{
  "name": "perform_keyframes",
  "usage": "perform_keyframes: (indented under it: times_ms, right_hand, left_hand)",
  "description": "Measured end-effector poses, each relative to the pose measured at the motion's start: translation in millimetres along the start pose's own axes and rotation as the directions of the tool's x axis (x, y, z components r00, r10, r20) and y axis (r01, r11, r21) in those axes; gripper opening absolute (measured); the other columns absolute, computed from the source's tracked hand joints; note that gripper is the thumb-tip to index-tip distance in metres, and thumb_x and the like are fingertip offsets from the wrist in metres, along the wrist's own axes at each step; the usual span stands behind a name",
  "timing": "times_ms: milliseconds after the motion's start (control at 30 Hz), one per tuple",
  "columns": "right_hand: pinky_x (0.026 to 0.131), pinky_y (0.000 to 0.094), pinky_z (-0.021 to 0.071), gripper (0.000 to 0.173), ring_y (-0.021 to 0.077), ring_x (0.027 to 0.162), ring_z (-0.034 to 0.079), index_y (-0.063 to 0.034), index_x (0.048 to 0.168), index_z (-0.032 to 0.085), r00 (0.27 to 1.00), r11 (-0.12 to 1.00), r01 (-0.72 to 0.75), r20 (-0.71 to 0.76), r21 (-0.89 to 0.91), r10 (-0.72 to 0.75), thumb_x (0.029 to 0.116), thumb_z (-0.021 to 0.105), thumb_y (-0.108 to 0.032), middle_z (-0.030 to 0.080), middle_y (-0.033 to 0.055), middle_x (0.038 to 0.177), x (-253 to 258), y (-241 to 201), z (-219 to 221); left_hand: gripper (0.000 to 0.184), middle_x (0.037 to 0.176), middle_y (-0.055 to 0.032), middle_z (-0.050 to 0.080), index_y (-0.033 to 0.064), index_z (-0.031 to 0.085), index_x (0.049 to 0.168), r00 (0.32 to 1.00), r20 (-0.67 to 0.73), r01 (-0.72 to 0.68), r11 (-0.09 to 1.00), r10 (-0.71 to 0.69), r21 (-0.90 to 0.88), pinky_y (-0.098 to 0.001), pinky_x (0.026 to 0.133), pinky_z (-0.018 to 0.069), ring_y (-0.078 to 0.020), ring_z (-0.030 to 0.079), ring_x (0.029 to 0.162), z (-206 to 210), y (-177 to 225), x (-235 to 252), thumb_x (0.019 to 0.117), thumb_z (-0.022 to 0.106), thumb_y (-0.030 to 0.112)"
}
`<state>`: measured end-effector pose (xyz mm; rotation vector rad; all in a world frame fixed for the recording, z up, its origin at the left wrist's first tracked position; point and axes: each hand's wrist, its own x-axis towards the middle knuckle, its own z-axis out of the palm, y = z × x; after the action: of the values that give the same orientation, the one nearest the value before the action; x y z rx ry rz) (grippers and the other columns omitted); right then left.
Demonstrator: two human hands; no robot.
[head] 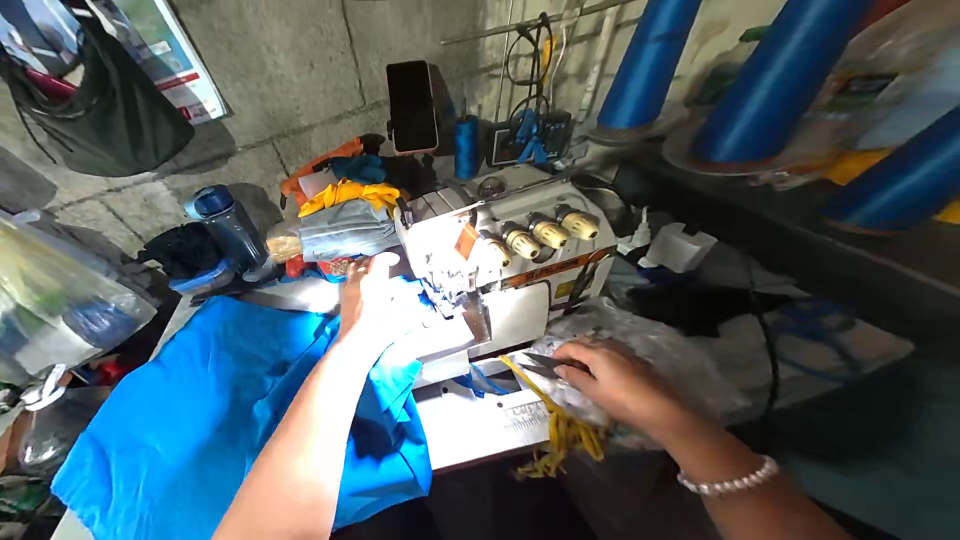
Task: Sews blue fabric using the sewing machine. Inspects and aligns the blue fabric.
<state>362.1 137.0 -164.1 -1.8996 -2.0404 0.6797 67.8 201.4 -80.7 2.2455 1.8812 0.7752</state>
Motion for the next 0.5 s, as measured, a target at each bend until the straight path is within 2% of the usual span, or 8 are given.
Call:
perform_keyframes:
  times_ms: [100,200,233,267,333,367,433,500]
  right_hand:
    - [0.085,0.0642,0.0506,0.016,0.0408,0.093,0.068,0.001,0.109,0.072,0.975,0.989,0.107,-0.206,0.103,-0.084,0.0996,0.062,-0.008,0.071,0.0218,0.096,-5.8,15.2,14.8]
    - [0.066,0.0563,0.0541,0.028,0.0305,0.071,0.067,0.0004,0.108,0.071,0.842,0.95,0.264,-0.519,0.165,-0.144,0.0985,0.054,-0.02,0.069,0.0157,0.081,-6.2,28.5,30.9]
    - [0.066,0.0523,0.0554,0.033,0.0273,0.071,0.068,0.0014,0.106,0.071,0.787,0.942,0.301,-0.597,0.148,-0.158,0.0982,0.052,-0.024,0.069,0.0147,0.082,-5.3,28.3,32.1]
    - [0.066,0.0486,0.0563,0.037,0.0251,0.071,0.068,0.0026,0.106,0.071,0.734,0.936,0.332,-0.656,0.12,-0.177,0.099,0.05,-0.027,0.069,0.0146,0.083,-4.9,26.3,31.4]
    - [0.073,0.046,0.0564,0.04,0.0256,0.078,0.069,0.0047,0.104,0.071,0.634,0.925,0.378,-0.733,0.017,-0.246,0.1012,0.047,-0.027,0.07,0.0167,0.087,-5.3,18.8,26.8]
    - [0.074,0.0438,0.0556,0.04,0.0249,0.078,0.068,0.0051,0.103,0.071,0.586,0.916,0.4,-0.761,-0.025,-0.277,0.1022,0.046,-0.027,0.07,0.0168,0.087,-5.0,13.8,24.4]
    - [0.07,0.0379,0.0563,0.04,0.0206,0.074,0.067,0.0058,0.104,0.07,0.559,0.906,0.424,-0.781,-0.022,-0.28,0.1043,0.045,-0.026,0.069,0.0153,0.084,-5.9,6.0,23.6]
    - [0.061,0.0343,0.0578,0.042,0.0159,0.066,0.066,0.0048,0.11,0.069,0.619,0.91,0.41,-0.751,0.061,-0.229,0.1051,0.043,-0.028,0.068,0.012,0.08,-4.9,4.7,25.7]
  left_hand:
    - [0.043,0.11,-0.0178,0.069,0.0066,0.063,0.125,0.985,0.171,0.026,0.991,-0.003,-0.13,-0.0557,0.09,0.0542,-0.0329,0.068,0.105,33.0,-18.6,39.4,0.0895,0.076,0.028]
    - [0.026,0.107,-0.0188,0.07,0.001,0.067,0.116,0.976,0.218,0.06,0.963,-0.001,-0.264,-0.0493,0.09,0.0535,-0.0296,0.068,0.099,27.8,-13.2,28.5,0.0965,0.068,0.018]
    - [0.025,0.11,-0.0169,0.068,0.0011,0.065,0.119,0.971,0.24,0.065,0.957,0.005,-0.284,-0.0436,0.093,0.0513,-0.0257,0.065,0.101,25.0,-10.8,19.8,0.1009,0.061,0.017]
    - [0.024,0.11,-0.0174,0.068,0.0009,0.067,0.117,0.975,0.219,0.016,0.972,0.036,-0.235,-0.046,0.093,0.051,-0.0275,0.065,0.103,24.0,-9.5,18.4,0.1008,0.06,0.018]
    - [0.024,0.101,-0.009,0.07,0.0117,0.071,0.108,0.99,0.117,-0.08,0.997,0.082,-0.019,-0.049,0.083,0.0548,-0.025,0.067,0.097,39.5,-19.7,30.7,0.0917,0.066,0.029]
    - [0.025,0.098,-0.0081,0.07,0.0145,0.071,0.106,0.996,0.074,-0.06,0.995,0.054,0.08,-0.0506,0.077,0.0547,-0.0259,0.068,0.094,49.6,-26.6,39.2,0.0894,0.066,0.032]
    - [0.027,0.106,-0.0131,0.071,0.0132,0.069,0.116,0.986,0.093,0.111,0.967,-0.135,0.229,-0.0555,0.08,0.0555,-0.0324,0.069,0.1,53.2,-34.4,55.2,0.0999,0.056,0.031]
    - [0.031,0.112,-0.0178,0.07,0.0072,0.068,0.118,0.955,0.08,0.276,0.954,-0.286,0.115,-0.057,0.088,0.054,-0.0347,0.068,0.106,41.7,-48.8,61.5,0.1052,0.053,0.031]
